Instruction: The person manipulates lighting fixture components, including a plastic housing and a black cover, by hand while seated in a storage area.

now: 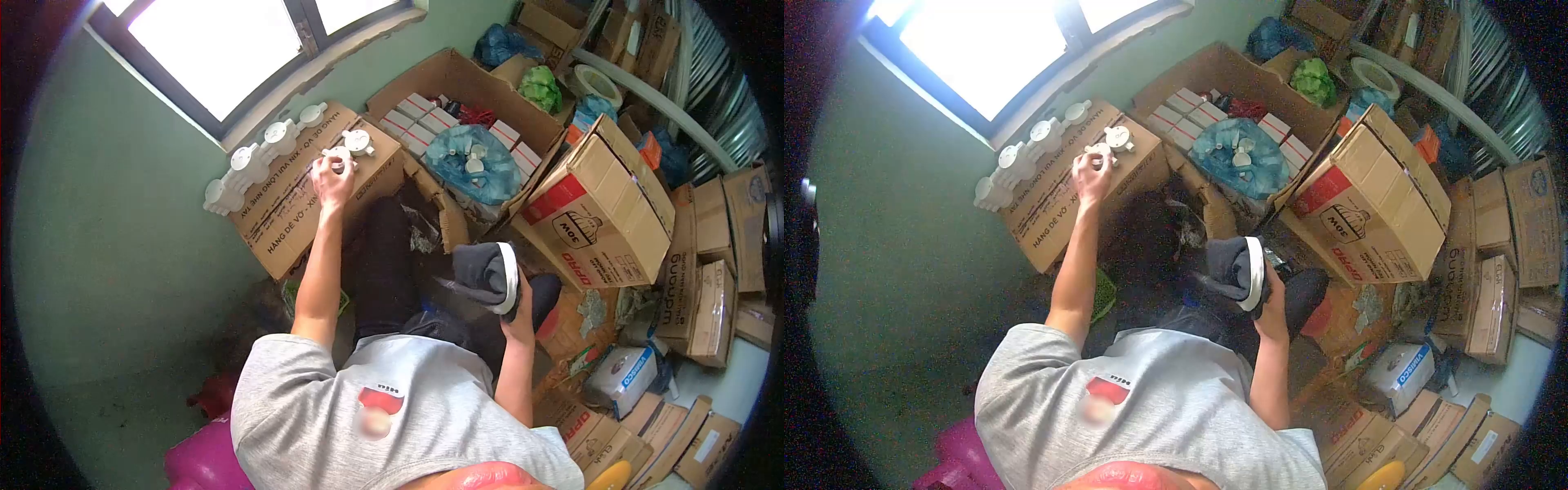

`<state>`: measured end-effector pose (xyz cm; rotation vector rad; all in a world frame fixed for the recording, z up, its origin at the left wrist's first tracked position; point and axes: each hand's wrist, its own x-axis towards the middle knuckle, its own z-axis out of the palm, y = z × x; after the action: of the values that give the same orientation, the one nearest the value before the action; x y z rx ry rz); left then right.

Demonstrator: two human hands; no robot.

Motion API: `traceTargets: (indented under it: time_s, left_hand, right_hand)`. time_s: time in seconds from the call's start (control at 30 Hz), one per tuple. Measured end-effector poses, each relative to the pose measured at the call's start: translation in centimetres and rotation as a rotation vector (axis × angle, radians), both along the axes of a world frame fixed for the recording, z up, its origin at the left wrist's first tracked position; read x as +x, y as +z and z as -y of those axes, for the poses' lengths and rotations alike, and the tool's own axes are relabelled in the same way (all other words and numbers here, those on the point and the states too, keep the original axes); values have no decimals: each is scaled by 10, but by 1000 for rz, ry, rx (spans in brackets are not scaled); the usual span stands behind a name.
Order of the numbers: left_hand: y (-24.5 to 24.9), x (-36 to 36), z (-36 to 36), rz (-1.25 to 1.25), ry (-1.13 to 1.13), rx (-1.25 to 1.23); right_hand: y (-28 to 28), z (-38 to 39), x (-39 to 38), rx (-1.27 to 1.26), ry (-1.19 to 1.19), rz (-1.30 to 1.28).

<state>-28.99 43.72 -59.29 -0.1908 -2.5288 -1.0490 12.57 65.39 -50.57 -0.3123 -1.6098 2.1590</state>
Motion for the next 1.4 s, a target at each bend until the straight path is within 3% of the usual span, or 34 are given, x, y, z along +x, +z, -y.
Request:
traceTargets:
  time_s: [0.03, 0.1, 0.17, 0.23, 0.33, 0.37, 0.43, 0.5, 0.57, 0.67, 0.73, 0.87, 0.97, 1.03, 1.1, 1.13, 1.17, 1.23, 1.27, 1.3, 1.4]
  left_hand:
    - [11, 4, -1, 71, -2, -5]
    - [19, -13, 8, -68, 17, -92]
    - [30, -48, 12, -35, -4, -121]
    - [54, -81, 10, -118, -63, -225]
    - [57, -163, 5, -82, -145, -527]
    - [75, -165, -1, 2, -172, -609]
    - [77, -186, -9, 76, -195, -784]
    - [75, -192, -12, 56, -211, -909]
    - [57, -221, -9, 169, -322, -858]
    - [49, -221, -7, 194, -317, -930]
    - [45, -226, -3, 205, -324, -985]
    - [59, -214, -5, 114, -317, -961]
    - [80, -193, -10, 64, -372, -774]
    - [83, -180, -9, -62, -438, -627]
    - [111, -129, -22, -45, -573, -114]
    - [130, -89, -28, 170, -628, 143]
    - [142, -44, -34, 380, -672, 405]
    - [127, 17, -46, 575, -716, 682]
    - [121, 52, -59, 589, -654, 680]
    - [112, 83, -67, 702, -804, 846]
    - [104, 166, -96, 850, -930, 923]
  right_hand:
    - [0, 0, 1, 11, 10, -60]
    - [-1, -1, 4, -22, -20, -51]
    - [0, -1, 6, -57, -53, -41]
    - [4, -1, 9, -11, -39, 81]
    - [12, 4, 10, 12, -85, 34]
    - [11, 5, 14, 9, -115, 38]
    - [4, 8, 22, -116, -188, 101]
    - [-8, 15, 30, -80, -246, 89]
    - [-21, 24, 38, -41, -304, 76]
    - [-30, 37, 48, -234, -378, -88]
    - [-26, 38, 50, -48, -375, -37]
    - [-34, 26, 65, 12, -314, -11]
    - [-12, 13, 58, 110, -303, -21]
    - [-30, 0, 62, 123, -314, 37]
    - [-49, -6, 53, 25, -384, -141]
    - [-1, -2, 27, -78, -314, -204]
    - [-11, -6, 23, -52, -330, -197]
    - [-22, -10, 11, 83, -330, -61]
    - [-15, -11, -3, 120, -301, -26]
    - [-17, -13, -8, 314, -290, -2]
    - [26, 5, -42, 544, -267, 90]
